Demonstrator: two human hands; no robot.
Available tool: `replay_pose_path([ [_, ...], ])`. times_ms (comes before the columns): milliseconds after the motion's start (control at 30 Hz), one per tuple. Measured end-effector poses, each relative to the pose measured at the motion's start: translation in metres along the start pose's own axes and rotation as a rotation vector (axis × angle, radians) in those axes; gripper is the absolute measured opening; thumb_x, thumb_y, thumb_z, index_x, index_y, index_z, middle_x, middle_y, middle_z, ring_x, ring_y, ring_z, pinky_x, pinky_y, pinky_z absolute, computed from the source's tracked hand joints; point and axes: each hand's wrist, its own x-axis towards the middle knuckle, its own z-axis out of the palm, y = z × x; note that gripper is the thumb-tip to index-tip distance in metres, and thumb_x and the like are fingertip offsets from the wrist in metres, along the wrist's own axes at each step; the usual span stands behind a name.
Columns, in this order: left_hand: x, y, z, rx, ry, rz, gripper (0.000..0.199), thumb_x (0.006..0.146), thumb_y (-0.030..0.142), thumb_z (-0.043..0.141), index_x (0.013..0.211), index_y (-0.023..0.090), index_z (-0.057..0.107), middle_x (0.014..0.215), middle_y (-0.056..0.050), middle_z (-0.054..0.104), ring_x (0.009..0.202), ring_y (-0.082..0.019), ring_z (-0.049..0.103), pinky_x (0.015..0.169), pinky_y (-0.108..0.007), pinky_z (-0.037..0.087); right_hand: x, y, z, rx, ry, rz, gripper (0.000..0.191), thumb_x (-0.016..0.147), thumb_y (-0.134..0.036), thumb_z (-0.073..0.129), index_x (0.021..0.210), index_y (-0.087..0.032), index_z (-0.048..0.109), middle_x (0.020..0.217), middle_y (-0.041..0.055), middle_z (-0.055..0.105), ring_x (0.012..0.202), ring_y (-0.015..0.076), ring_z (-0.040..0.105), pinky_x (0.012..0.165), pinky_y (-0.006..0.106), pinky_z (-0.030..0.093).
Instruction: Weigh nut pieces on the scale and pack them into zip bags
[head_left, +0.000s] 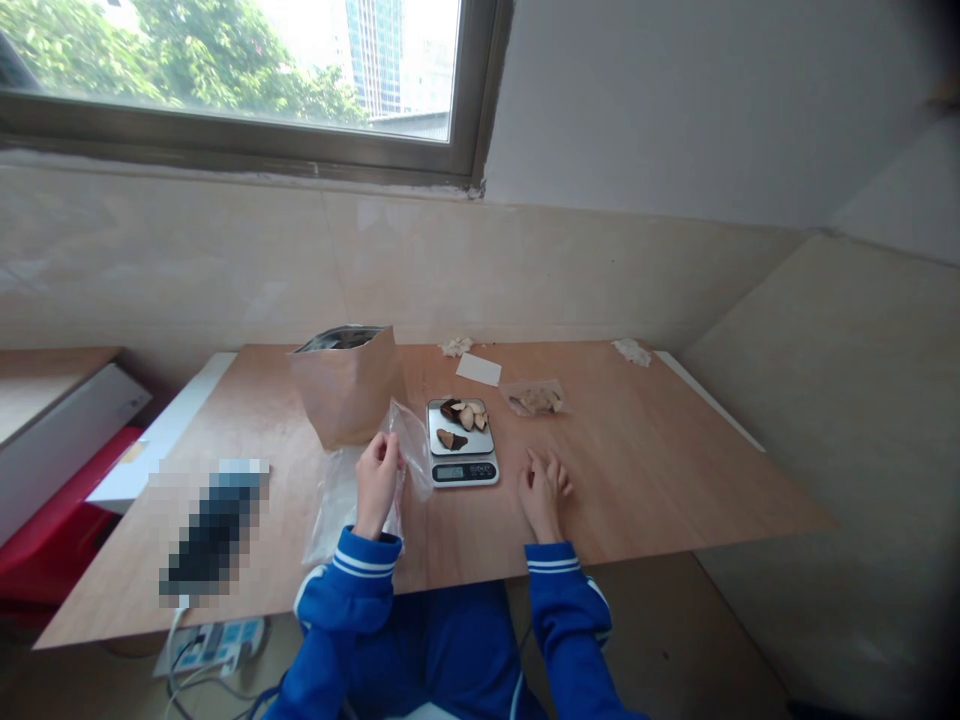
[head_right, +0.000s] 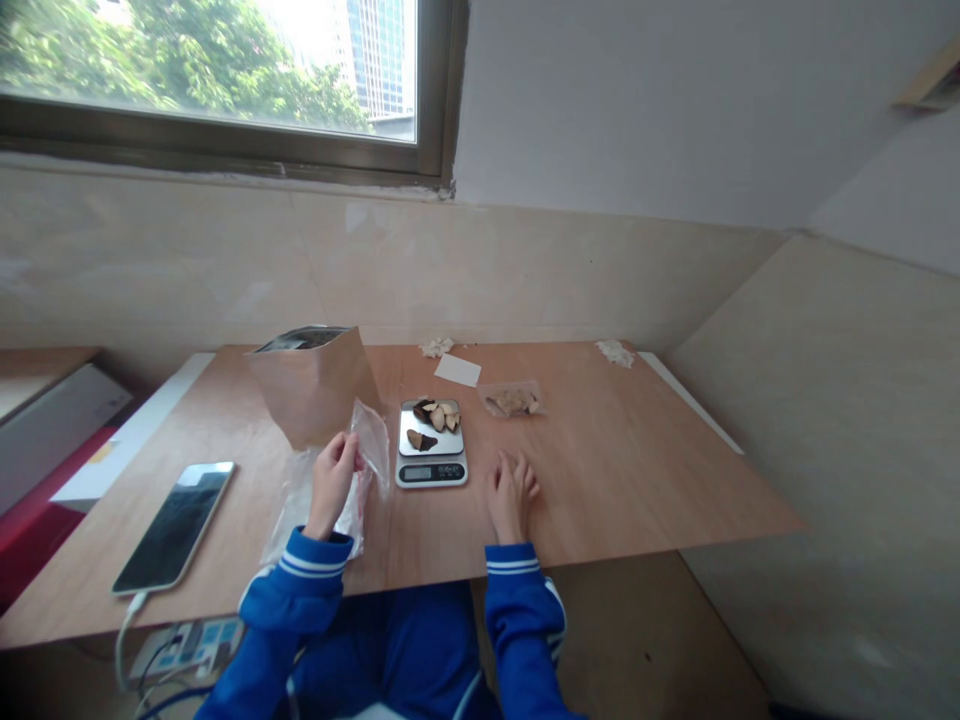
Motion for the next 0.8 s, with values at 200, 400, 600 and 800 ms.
replay_pose_path([
  [200,-0.001,0.002,0.005,-0.021,-0.006,-0.012,0.037,0.087,0.044,0.046,0.059,0.021,0.042,0.053,0.004,0.045,0.056,-0.013,0.046,0.059,-0.025,0.035,0.059,-0.052,-0.001,0.247,-0.135,-0.364,0.042,0.094,-0.028,0.039,0.135,-0.024,0.051,0.139,0.012,0.046,0.128,0.0266,0.041,0.103,0.045,0.033],
  [400,0.001,0.006,0.005,-0.041,-0.012,-0.006,0.036,0.087,0.044,0.045,0.059,0.021,0.041,0.052,0.004,0.044,0.055,-0.013,0.045,0.058,-0.025,0.035,0.089,-0.069,0.016,0.334,-0.292,-0.396,0.045,0.084,-0.015,0.047,0.128,-0.018,0.055,0.121,0.0124,0.062,0.111,0.0265,0.054,0.099,0.044,0.038],
  [600,0.003,0.001,0.009,-0.004,-0.027,0.007,0.037,0.088,0.044,0.044,0.06,0.021,0.041,0.054,0.004,0.045,0.056,-0.013,0.045,0.059,-0.025,0.033,0.079,-0.075,0.001,0.616,-0.157,-0.178,0.041,0.089,-0.027,0.047,0.127,-0.015,0.052,0.121,0.0152,0.06,0.113,0.0268,0.054,0.098,0.045,0.042],
  [800,0.005,-0.003,0.02,0.009,-0.091,0.054,0.038,0.089,0.044,0.045,0.06,0.02,0.043,0.055,0.004,0.046,0.058,-0.013,0.047,0.061,-0.025,0.034,0.079,-0.138,-0.058,1.134,-0.431,-0.123,0.045,0.09,-0.047,0.051,0.126,-0.021,0.047,0.099,0.0053,0.066,0.071,0.013,0.061,0.064,0.026,0.05],
])
